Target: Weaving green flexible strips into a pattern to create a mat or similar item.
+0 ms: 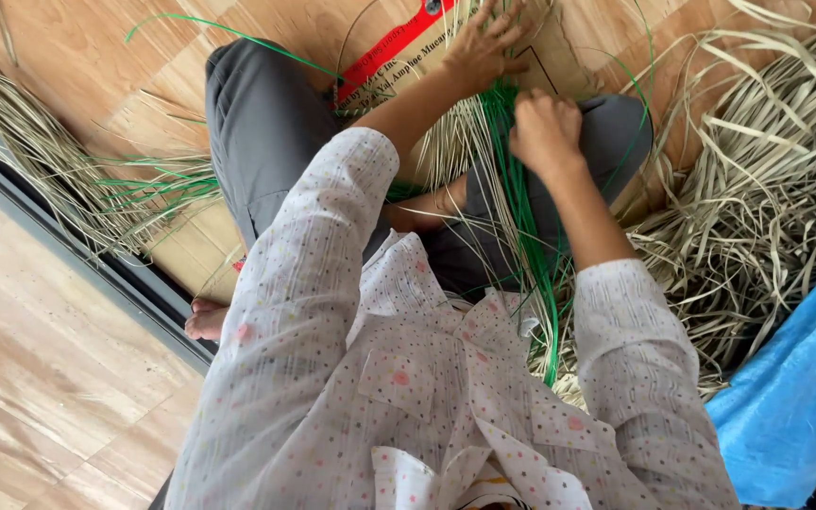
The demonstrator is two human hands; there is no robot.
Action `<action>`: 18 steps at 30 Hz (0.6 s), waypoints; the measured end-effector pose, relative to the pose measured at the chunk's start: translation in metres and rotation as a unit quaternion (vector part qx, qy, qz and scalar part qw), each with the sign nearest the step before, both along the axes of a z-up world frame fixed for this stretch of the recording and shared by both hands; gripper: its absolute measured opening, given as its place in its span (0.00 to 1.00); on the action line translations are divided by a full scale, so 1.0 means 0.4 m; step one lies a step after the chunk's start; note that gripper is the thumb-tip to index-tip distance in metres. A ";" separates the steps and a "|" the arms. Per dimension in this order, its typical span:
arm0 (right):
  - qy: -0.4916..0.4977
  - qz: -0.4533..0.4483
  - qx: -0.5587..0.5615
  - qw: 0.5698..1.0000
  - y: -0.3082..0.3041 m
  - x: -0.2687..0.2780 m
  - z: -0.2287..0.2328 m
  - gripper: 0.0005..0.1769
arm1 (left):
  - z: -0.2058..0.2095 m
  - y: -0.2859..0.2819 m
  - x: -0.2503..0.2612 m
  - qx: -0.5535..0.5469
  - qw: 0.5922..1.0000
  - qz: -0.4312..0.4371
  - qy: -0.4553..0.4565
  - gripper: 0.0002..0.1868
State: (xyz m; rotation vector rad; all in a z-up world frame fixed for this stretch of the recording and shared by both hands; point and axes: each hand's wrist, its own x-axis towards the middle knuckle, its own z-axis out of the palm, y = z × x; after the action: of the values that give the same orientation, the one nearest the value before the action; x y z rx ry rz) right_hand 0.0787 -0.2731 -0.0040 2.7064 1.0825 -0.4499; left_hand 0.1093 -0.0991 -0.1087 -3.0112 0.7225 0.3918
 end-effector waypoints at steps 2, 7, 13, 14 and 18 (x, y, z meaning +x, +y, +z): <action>-0.106 0.118 0.065 0.985 -0.005 -0.060 0.043 0.08 | -0.029 0.010 0.007 -0.007 0.998 0.045 0.031 0.41; 0.026 0.024 0.117 0.992 -0.067 -0.140 0.152 0.12 | 0.098 0.023 -0.036 -0.113 0.984 0.130 -0.033 0.34; 0.015 -0.002 0.092 0.996 -0.164 -0.198 0.305 0.10 | 0.018 -0.001 -0.113 -0.198 0.961 -0.029 -0.192 0.19; 0.027 -0.028 0.032 0.999 -0.179 -0.202 0.334 0.11 | 0.011 -0.003 -0.125 -0.213 0.960 -0.061 -0.169 0.19; 0.078 -0.112 -0.130 0.982 -0.318 -0.249 0.423 0.16 | 0.012 0.003 -0.143 -0.251 0.967 0.046 -0.004 0.29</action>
State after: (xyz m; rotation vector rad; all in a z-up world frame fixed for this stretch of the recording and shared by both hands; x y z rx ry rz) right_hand -0.0210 -0.4002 0.1652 2.6005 0.6945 -0.7918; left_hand 0.0519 -0.0977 -0.1037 -3.5277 0.7845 0.2237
